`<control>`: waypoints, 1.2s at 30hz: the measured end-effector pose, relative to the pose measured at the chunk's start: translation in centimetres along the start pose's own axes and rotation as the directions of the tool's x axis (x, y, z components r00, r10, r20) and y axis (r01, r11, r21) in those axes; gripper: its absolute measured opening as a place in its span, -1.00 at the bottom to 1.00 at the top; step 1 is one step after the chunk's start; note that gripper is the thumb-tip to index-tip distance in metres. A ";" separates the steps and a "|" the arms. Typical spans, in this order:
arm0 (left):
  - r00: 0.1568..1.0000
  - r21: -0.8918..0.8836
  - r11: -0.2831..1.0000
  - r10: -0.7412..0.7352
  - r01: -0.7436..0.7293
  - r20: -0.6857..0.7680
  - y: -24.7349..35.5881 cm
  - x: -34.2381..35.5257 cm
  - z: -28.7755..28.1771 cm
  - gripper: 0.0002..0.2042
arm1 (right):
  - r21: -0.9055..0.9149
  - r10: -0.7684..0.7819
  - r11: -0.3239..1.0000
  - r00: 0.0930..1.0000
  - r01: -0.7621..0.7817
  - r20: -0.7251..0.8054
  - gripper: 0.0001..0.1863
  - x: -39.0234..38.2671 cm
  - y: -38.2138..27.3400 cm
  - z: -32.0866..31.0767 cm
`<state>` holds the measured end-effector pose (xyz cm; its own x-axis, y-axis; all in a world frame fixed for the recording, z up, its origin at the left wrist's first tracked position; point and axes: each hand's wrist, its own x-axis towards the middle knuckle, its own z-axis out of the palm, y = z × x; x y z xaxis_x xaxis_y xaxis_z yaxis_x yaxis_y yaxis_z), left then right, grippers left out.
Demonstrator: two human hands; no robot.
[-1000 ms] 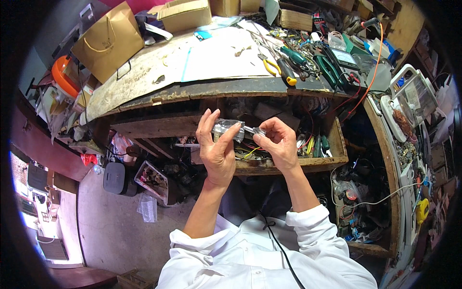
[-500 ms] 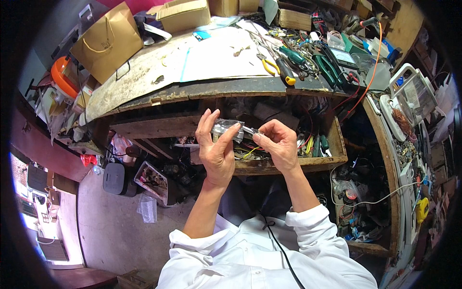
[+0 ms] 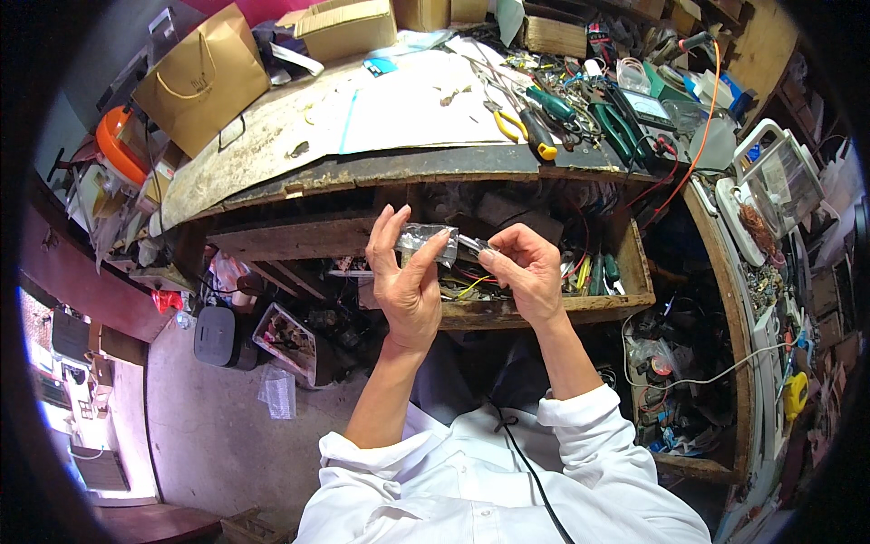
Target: The person retrieves a small cylindrical component from a drawer, then uses pliers to strip the insulation from a short wire. The person continues to manipulate the wire ends with the pliers while seated at a cluttered workbench.
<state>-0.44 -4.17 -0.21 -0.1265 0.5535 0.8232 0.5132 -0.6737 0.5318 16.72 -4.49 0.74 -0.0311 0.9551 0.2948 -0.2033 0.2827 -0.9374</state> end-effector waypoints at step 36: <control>1.000 -0.010 1.000 0.014 -0.014 0.008 -0.2 -0.1 0.0 -0.50 | -0.043 0.003 0.999 1.000 -0.003 0.007 -0.79 0.2 0.1 0.1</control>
<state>-0.51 -4.09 -0.45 -0.1119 0.5477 0.8291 0.5062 -0.6866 0.5219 16.58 -4.31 0.70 -0.0381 0.9554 0.2929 -0.1609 0.2834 -0.9454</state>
